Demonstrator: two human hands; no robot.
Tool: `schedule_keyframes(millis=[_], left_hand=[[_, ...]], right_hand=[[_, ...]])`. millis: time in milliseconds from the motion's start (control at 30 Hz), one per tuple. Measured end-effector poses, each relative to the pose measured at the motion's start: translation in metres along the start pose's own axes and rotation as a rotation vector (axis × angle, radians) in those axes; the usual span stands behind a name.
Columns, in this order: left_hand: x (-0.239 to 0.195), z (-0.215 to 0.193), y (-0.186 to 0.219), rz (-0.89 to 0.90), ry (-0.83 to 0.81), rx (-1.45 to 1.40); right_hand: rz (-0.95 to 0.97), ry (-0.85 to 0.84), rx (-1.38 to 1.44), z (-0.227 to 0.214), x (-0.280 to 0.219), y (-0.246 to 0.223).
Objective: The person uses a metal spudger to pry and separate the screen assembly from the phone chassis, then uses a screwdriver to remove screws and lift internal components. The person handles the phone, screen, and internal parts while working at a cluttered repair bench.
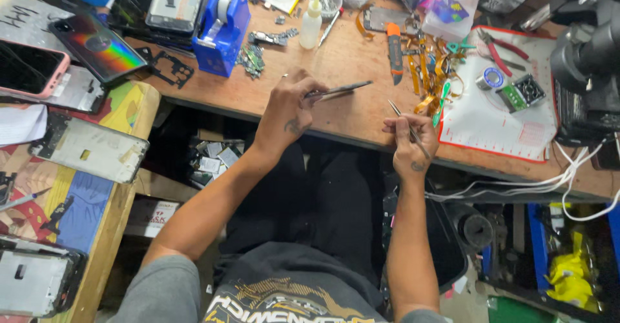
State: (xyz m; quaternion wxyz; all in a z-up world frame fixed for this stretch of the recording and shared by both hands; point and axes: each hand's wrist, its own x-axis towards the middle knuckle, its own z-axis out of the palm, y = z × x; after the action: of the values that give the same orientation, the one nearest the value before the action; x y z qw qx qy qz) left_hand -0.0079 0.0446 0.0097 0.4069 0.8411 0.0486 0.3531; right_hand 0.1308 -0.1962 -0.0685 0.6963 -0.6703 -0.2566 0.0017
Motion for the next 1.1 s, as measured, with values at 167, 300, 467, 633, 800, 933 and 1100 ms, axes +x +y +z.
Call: schedule_keyframes(millis=[167, 300, 467, 633, 800, 933, 1100], left_hand=[[0.021, 0.004, -0.008, -0.077, 0.285, -0.049], [0.032, 0.000, -0.007, -0.190, 0.383, -0.146], [0.035, -0.012, -0.003, -0.172, 0.449, -0.161], [0.032, -0.026, -0.001, -0.160, 0.467, -0.171], [0.030, -0.038, 0.002, -0.136, 0.454, -0.144], [0.031, -0.034, 0.006, -0.165, 0.460, -0.167], [0.032, -0.037, 0.001, -0.151, 0.486, -0.151]], right_hand=[[0.030, -0.040, -0.230, 0.007, -0.002, -0.010], [-0.293, -0.243, -0.768, 0.025, 0.019, -0.026], [-0.268, -0.460, -0.870, 0.087, 0.006, -0.047], [-0.397, -0.876, -0.146, 0.098, -0.041, -0.060], [-0.396, -0.284, -0.591, 0.082, 0.024, -0.042], [-0.301, -0.312, -0.827, 0.101, 0.063, -0.030], [-0.490, -0.613, -0.610, 0.136, 0.023, -0.041]])
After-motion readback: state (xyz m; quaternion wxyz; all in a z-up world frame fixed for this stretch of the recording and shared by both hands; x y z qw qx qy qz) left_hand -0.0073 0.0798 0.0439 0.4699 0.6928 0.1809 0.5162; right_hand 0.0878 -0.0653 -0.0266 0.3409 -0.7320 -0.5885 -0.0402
